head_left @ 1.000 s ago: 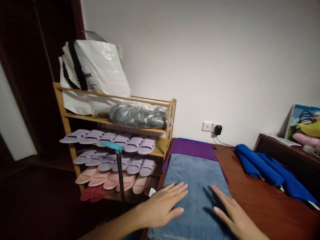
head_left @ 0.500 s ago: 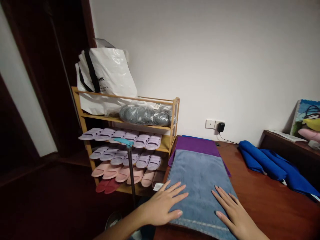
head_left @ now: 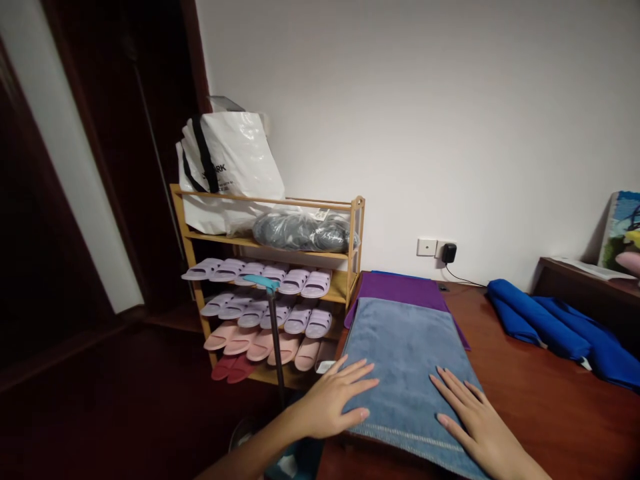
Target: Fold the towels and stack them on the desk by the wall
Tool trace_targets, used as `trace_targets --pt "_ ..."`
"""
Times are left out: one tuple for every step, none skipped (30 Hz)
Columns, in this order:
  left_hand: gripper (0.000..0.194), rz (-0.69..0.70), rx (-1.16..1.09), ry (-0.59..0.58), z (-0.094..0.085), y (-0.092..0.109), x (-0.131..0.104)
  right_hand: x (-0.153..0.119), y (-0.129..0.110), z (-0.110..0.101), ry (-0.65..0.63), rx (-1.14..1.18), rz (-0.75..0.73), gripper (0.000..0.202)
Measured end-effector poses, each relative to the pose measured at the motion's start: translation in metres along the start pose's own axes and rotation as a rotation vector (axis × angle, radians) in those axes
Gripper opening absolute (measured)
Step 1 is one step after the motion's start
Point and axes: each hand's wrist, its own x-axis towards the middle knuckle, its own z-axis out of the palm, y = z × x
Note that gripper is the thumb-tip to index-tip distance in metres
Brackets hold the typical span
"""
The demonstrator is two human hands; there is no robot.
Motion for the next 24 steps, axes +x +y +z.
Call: trace_targets --pt "0.053 -0.001 -0.001 -0.007 0.0 0.0 -0.001 -0.001 0.002 0.001 0.016 0.015 -0.005 0.061" --pt "0.053 -0.003 -0.001 -0.01 -0.002 -0.001 -0.001 -0.001 0.004 0.002 0.033 0.037 -0.005 0.062" --pt "0.051 -0.009 0.002 -0.002 -0.004 -0.002 0.001 0.002 0.006 0.001 0.053 0.068 0.0 0.063" --pt "0.047 -0.02 0.008 0.021 -0.006 -0.004 0.006 0.007 0.009 0.0 0.078 0.101 0.011 0.064" --pt "0.042 -0.035 0.019 0.058 -0.009 -0.007 0.014 0.015 0.012 -0.003 0.105 0.128 0.025 0.064" --pt "0.04 -0.054 0.037 0.105 -0.012 -0.011 0.025 0.026 0.016 -0.007 0.134 0.133 0.044 0.064" --pt "0.04 -0.077 0.063 0.154 -0.015 -0.016 0.039 0.04 0.02 -0.011 0.163 0.115 0.064 0.064" --pt "0.042 -0.098 0.095 0.188 -0.017 -0.022 0.055 0.055 0.024 -0.014 0.192 0.079 0.084 0.064" --pt "0.045 -0.12 0.133 0.196 -0.017 -0.029 0.071 0.071 0.029 -0.017 0.216 0.029 0.106 0.065" --pt "0.048 -0.145 0.17 0.185 -0.017 -0.037 0.087 0.087 0.033 -0.018 0.232 -0.009 0.13 0.068" --pt "0.052 -0.172 0.195 0.155 -0.014 -0.045 0.102 0.101 0.037 -0.017 0.237 -0.039 0.156 0.07" --pt "0.056 -0.195 0.202 0.137 -0.011 -0.053 0.114 0.113 0.041 -0.015 0.233 -0.055 0.181 0.071" --pt "0.058 -0.215 0.203 0.115 -0.006 -0.061 0.123 0.122 0.046 -0.011 0.221 -0.062 0.202 0.072" --pt "0.059 -0.23 0.201 0.095 0.0 -0.069 0.129 0.128 0.05 -0.005 0.206 -0.071 0.22 0.073" --pt "0.06 -0.24 0.198 0.081 0.006 -0.075 0.133 0.132 0.054 0.0 0.191 -0.078 0.233 0.073" --pt "0.061 -0.247 0.198 0.068 0.011 -0.081 0.134 0.134 0.057 0.005 0.178 -0.084 0.242 0.073" --pt "0.061 -0.251 0.198 0.058 0.016 -0.085 0.134 0.135 0.061 0.009 0.171 -0.09 0.247 0.072" --pt "0.062 -0.254 0.199 0.051 0.019 -0.088 0.134 0.135 0.063 0.012 0.167 -0.095 0.251 0.072" --pt "0.063 -0.256 0.2 0.046 0.022 -0.091 0.133 0.135 0.065 0.014 0.164 -0.1 0.252 0.072" --pt "0.063 -0.257 0.2 0.04 0.023 -0.092 0.133 0.135 0.066 0.016 0.16 -0.103 0.254 0.072" --pt "0.064 -0.259 0.199 0.033 0.024 -0.093 0.132 0.135 0.067 0.016 0.156 -0.106 0.255 0.072" --pt "0.064 -0.259 0.198 0.026 0.024 -0.092 0.132 0.135 0.068 0.016 0.152 -0.108 0.256 0.072" --pt "0.065 -0.26 0.196 0.019 0.024 -0.091 0.132 0.135 0.068 0.016 0.149 -0.109 0.258 0.072" --pt "0.065 -0.262 0.194 0.012 0.023 -0.09 0.131 0.134 0.069 0.016 0.146 -0.111 0.26 0.073"
